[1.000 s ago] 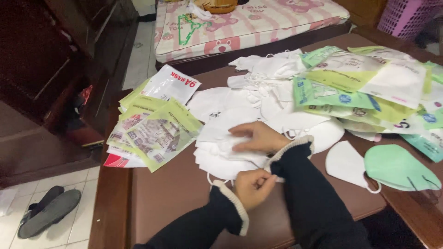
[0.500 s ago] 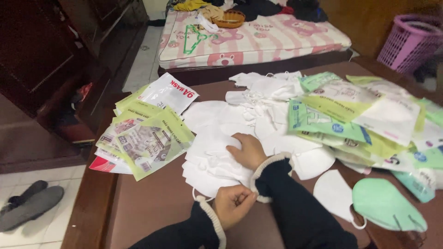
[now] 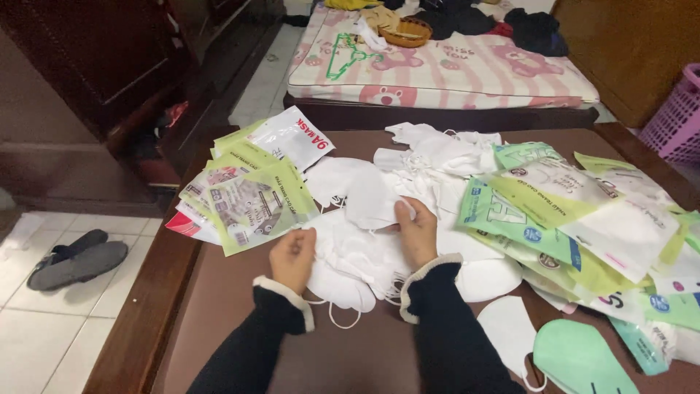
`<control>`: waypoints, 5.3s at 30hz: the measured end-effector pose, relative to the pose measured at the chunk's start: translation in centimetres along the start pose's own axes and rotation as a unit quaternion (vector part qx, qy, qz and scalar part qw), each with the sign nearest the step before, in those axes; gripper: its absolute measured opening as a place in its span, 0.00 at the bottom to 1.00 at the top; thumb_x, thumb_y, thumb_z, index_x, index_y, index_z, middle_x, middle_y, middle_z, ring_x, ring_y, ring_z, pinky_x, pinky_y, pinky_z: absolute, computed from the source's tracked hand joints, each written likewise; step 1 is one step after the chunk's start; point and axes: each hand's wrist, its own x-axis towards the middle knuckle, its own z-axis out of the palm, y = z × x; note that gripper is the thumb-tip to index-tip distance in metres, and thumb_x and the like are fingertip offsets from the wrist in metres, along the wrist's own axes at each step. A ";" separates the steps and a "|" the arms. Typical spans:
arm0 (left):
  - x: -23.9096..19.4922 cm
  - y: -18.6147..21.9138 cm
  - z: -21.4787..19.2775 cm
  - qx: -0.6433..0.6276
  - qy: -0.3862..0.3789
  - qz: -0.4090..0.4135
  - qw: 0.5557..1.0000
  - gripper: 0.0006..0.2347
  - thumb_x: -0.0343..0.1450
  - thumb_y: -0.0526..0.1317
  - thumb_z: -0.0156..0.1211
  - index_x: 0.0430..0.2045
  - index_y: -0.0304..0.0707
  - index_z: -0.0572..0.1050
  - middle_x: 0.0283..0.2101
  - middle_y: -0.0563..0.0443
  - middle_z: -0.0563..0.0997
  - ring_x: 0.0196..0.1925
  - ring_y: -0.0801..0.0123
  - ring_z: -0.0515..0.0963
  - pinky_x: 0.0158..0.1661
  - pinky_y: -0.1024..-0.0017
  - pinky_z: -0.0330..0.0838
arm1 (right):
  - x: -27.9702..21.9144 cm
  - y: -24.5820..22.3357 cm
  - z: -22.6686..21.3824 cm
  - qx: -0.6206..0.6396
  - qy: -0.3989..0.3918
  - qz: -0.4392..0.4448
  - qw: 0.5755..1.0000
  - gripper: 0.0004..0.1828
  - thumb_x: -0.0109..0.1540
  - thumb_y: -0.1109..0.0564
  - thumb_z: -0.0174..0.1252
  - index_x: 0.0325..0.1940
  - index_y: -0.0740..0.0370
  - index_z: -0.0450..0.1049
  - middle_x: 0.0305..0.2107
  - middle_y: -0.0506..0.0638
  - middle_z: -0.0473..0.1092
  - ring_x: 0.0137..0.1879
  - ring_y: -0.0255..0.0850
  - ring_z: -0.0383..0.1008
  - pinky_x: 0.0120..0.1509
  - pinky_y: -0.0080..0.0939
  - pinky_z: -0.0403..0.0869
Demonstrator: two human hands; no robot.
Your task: The person sorts through a pile of white face masks and their packaging on a brown table. They pick up individual masks, separate them from the pile, and place them into a new stack while occasionally moving aside the packaging.
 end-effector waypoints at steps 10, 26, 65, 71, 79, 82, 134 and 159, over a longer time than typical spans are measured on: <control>-0.6 9.4 0.4 -0.219 -0.107 -0.252 0.936 0.41 0.71 0.49 0.65 0.73 0.28 0.44 0.68 0.19 0.60 0.68 0.37 0.68 0.64 0.51 0.68 | -1.9 -1.3 2.0 0.416 -0.170 0.161 0.879 0.17 0.68 0.58 0.54 0.60 0.66 0.67 0.46 0.65 0.76 0.43 0.53 0.82 0.44 0.53 0.85; 1.2 1.7 -3.5 -0.127 0.066 -0.117 0.983 0.06 0.66 0.31 0.71 0.33 0.43 0.83 0.42 0.56 0.76 0.48 0.75 0.73 0.51 0.74 0.75 | -1.8 -3.7 -1.4 -0.394 -0.184 0.044 0.899 0.36 0.59 0.40 0.68 0.66 0.60 0.71 0.55 0.57 0.73 0.64 0.50 0.73 0.68 0.48 0.73; 1.0 3.7 -3.2 -0.113 -0.031 -0.105 0.988 0.09 0.70 0.29 0.61 0.37 0.41 0.86 0.39 0.46 0.81 0.47 0.70 0.77 0.54 0.65 0.73 | -1.3 3.6 -1.4 -0.166 0.091 0.018 0.982 0.23 0.59 0.53 0.69 0.58 0.56 0.79 0.39 0.56 0.77 0.49 0.48 0.77 0.57 0.46 0.76; 0.6 4.4 -3.0 -0.098 -0.068 -0.114 0.986 0.07 0.72 0.41 0.66 0.39 0.42 0.86 0.40 0.43 0.84 0.49 0.67 0.80 0.56 0.64 0.73 | -5.6 -6.7 -0.6 0.309 0.086 0.150 0.935 0.09 0.63 0.62 0.65 0.45 0.57 0.72 0.31 0.44 0.69 0.40 0.38 0.75 0.45 0.34 0.77; -0.1 2.1 -1.1 -0.142 -0.105 -0.134 0.975 0.09 0.67 0.38 0.73 0.38 0.37 0.85 0.38 0.46 0.84 0.46 0.72 0.78 0.52 0.66 0.75 | -4.3 1.3 2.3 0.127 -0.073 0.143 0.979 0.14 0.61 0.56 0.69 0.49 0.58 0.79 0.33 0.49 0.77 0.38 0.37 0.79 0.41 0.36 0.81; 0.2 1.3 -1.3 -0.122 -0.095 -0.122 0.980 0.09 0.69 0.35 0.69 0.41 0.34 0.83 0.41 0.42 0.83 0.48 0.69 0.78 0.53 0.63 0.74 | -2.9 1.6 -0.6 -0.118 -0.050 0.051 0.990 0.20 0.59 0.46 0.71 0.53 0.52 0.80 0.40 0.51 0.78 0.45 0.43 0.79 0.45 0.40 0.81; 0.6 4.5 -4.3 -0.070 -0.010 -0.050 0.996 0.11 0.73 0.29 0.54 0.38 0.43 0.85 0.41 0.48 0.82 0.52 0.67 0.77 0.60 0.63 0.67 | -1.2 3.0 -3.3 -0.020 0.071 0.001 0.997 0.09 0.63 0.59 0.62 0.48 0.58 0.79 0.41 0.57 0.77 0.46 0.45 0.79 0.49 0.46 0.78; 0.6 6.3 -5.1 -0.177 0.048 -0.046 0.982 0.19 0.70 0.28 0.63 0.57 0.35 0.74 0.55 0.38 0.78 0.58 0.62 0.74 0.62 0.62 0.68 | -4.1 -2.0 -0.4 -0.415 -0.181 0.083 0.887 0.32 0.60 0.44 0.67 0.66 0.54 0.70 0.48 0.50 0.76 0.58 0.45 0.77 0.60 0.48 0.76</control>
